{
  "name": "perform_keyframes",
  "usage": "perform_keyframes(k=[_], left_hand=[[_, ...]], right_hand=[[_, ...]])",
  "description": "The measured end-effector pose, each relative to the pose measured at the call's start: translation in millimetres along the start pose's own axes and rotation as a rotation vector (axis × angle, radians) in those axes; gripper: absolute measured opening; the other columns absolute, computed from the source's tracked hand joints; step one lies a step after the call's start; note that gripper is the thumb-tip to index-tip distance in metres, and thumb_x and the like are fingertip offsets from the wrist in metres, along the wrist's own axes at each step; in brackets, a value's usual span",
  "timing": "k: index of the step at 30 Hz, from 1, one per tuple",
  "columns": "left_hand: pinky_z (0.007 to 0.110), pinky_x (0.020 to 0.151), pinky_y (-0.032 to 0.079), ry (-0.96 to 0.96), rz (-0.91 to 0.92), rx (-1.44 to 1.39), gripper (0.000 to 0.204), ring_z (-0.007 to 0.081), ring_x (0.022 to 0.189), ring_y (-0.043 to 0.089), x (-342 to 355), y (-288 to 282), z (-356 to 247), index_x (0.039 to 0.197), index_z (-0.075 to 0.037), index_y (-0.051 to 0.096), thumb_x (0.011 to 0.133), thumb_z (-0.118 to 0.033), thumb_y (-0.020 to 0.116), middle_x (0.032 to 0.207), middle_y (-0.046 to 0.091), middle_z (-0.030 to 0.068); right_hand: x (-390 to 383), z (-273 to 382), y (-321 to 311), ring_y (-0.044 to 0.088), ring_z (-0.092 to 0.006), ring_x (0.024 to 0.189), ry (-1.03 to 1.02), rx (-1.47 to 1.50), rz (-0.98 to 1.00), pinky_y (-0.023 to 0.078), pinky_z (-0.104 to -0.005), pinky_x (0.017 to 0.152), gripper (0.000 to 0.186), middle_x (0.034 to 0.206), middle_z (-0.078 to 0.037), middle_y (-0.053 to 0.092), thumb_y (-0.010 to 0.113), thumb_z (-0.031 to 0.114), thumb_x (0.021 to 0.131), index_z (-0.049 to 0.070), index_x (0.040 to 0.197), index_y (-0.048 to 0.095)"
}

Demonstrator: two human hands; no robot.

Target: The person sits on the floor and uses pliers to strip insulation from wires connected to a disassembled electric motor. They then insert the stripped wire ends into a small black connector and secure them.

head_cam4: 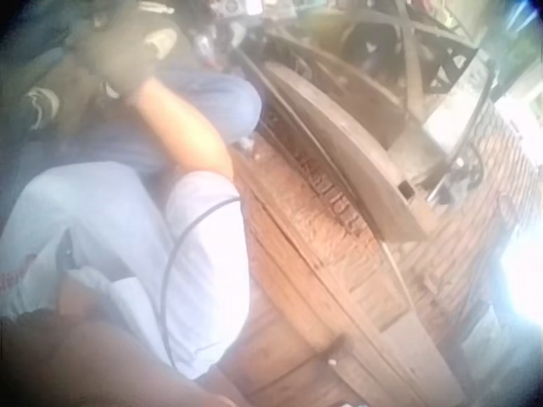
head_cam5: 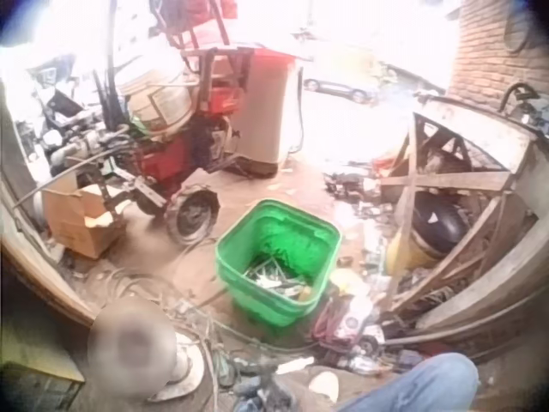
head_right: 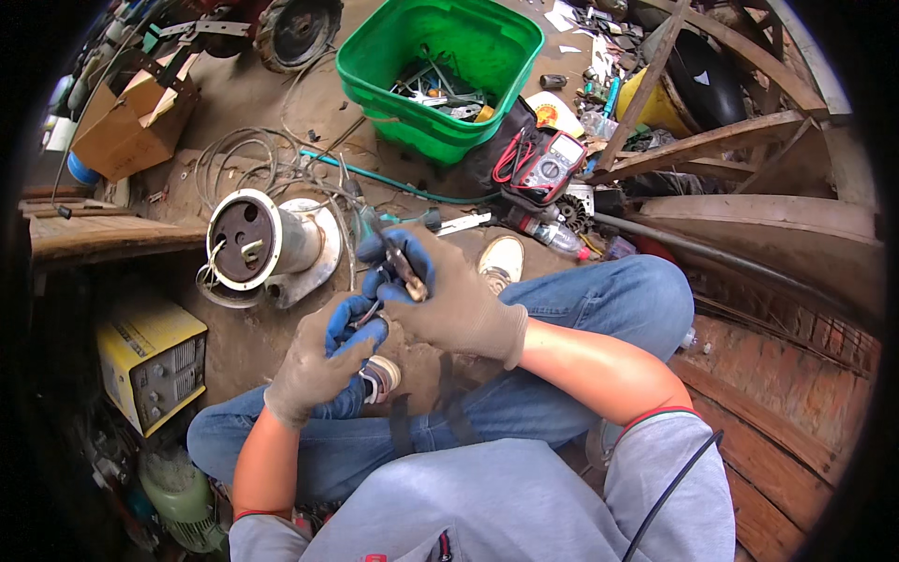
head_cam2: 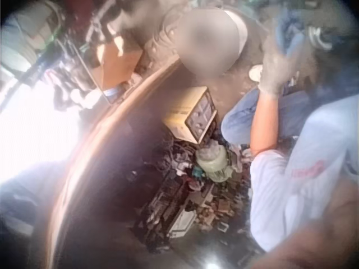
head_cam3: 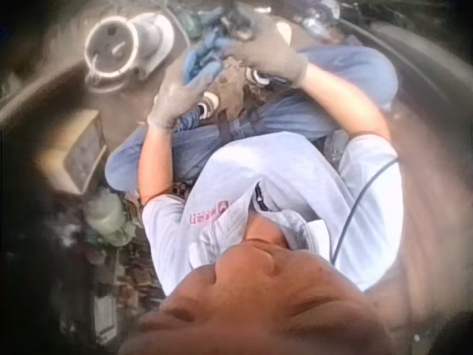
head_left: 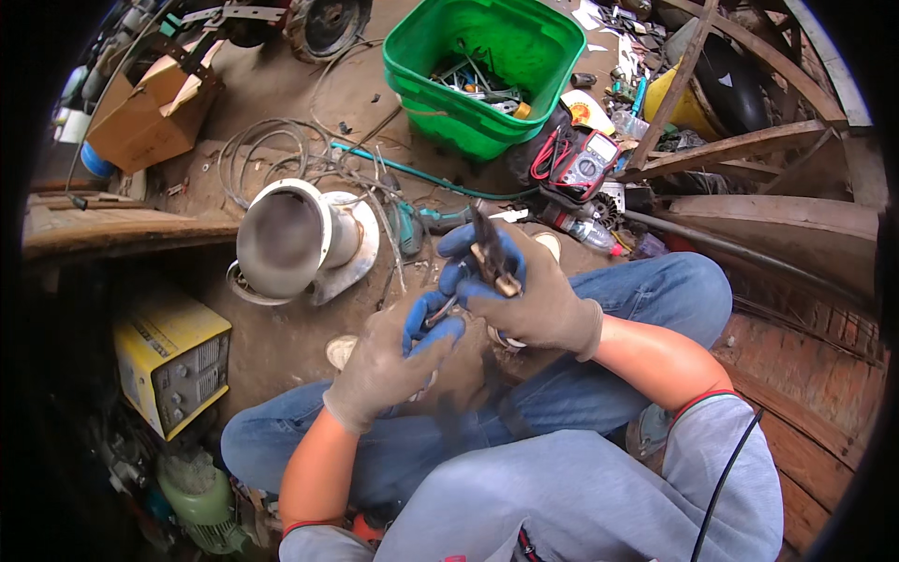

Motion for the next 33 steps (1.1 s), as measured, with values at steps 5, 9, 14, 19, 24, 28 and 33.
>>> perform_keyframes(k=[5,9,14,19,24,28,33], left_hand=[[0.035,0.059,0.055,0.055,-0.109,0.151,0.026,0.0169,0.065,0.07,-25.1,-13.3,-12.0,0.122,0.003,0.07,0.098,-0.007,0.066,0.08,0.072,0.0087],[0.033,0.067,0.058,0.101,-0.231,-0.044,0.026,0.0152,0.073,0.072,-30.3,3.2,13.6,0.122,0.004,0.069,0.099,-0.006,0.065,0.086,0.073,0.0099],[0.028,0.079,0.057,-0.057,-0.243,-0.268,0.023,0.012,0.089,0.068,-26.4,-0.6,20.1,0.12,0.007,0.068,0.099,0.004,0.058,0.099,0.073,0.0074],[0.029,0.08,0.057,-0.099,-0.125,-0.303,0.027,0.013,0.089,0.068,-30.8,-17.5,20.0,0.123,0.008,0.066,0.1,-0.003,0.058,0.101,0.073,0.0088],[0.029,0.076,0.056,-0.074,-0.009,-0.239,0.034,0.0121,0.083,0.067,-27.1,-21.5,13.3,0.13,0.008,0.065,0.101,-0.009,0.059,0.098,0.073,0.009],[0.025,0.067,0.053,-0.052,-0.018,-0.352,0.033,0.0087,0.076,0.063,-26.8,-5.2,26.8,0.13,0.007,0.065,0.102,-0.008,0.057,0.093,0.073,0.0081],[0.023,0.057,0.047,-0.034,-0.06,-0.229,0.026,0.0058,0.065,0.057,-30.9,5.3,20.8,0.122,0.006,0.068,0.1,-0.006,0.061,0.084,0.069,0.0042]], right_hand=[[0.0,6.7,11.2,0.074,-0.0209,0.102,-0.375,-0.433,0.145,0.059,-0.0355,0.089,0.052,0.113,-0.012,0.074,0.077,-0.001,0.085,0.002,0.133,0.061],[7.6,7.8,21.5,0.073,-0.0288,0.103,-0.587,-0.599,0.127,0.058,-0.0396,0.09,0.062,0.115,-0.014,0.072,0.082,0.001,0.075,0.003,0.134,0.061],[14.1,0.6,29.8,0.073,-0.0263,0.105,-0.489,-0.588,0.066,0.058,-0.0381,0.091,0.061,0.118,-0.013,0.071,0.081,0.001,0.075,0.003,0.133,0.061],[18.9,18.7,25.9,0.071,-0.0279,0.109,-0.189,-0.267,0.296,0.056,-0.0392,0.095,0.055,0.12,-0.017,0.07,0.079,0.0,0.081,0.0,0.133,0.061],[16.6,22.4,20.6,0.071,-0.027,0.11,-0.211,-0.382,0.33,0.056,-0.0392,0.096,0.054,0.121,-0.017,0.07,0.077,0.002,0.081,0.001,0.134,0.063],[12.9,6.9,25.3,0.074,-0.0171,0.094,-0.313,-0.384,0.151,0.059,-0.0345,0.087,0.047,0.108,-0.01,0.075,0.072,0.0,0.087,0.003,0.134,0.064],[-0.8,-10.6,28.9,0.072,-0.0157,0.098,-0.252,-0.428,0.091,0.059,-0.0323,0.089,0.043,0.109,-0.008,0.075,0.069,-0.004,0.091,0.001,0.133,0.064]])
Point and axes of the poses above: each hand's wrist, its own x-axis towards the middle knuckle, its own y-axis out of the palm, z = x × y, the point moved 2 cm from there along x, towards the middle knuckle
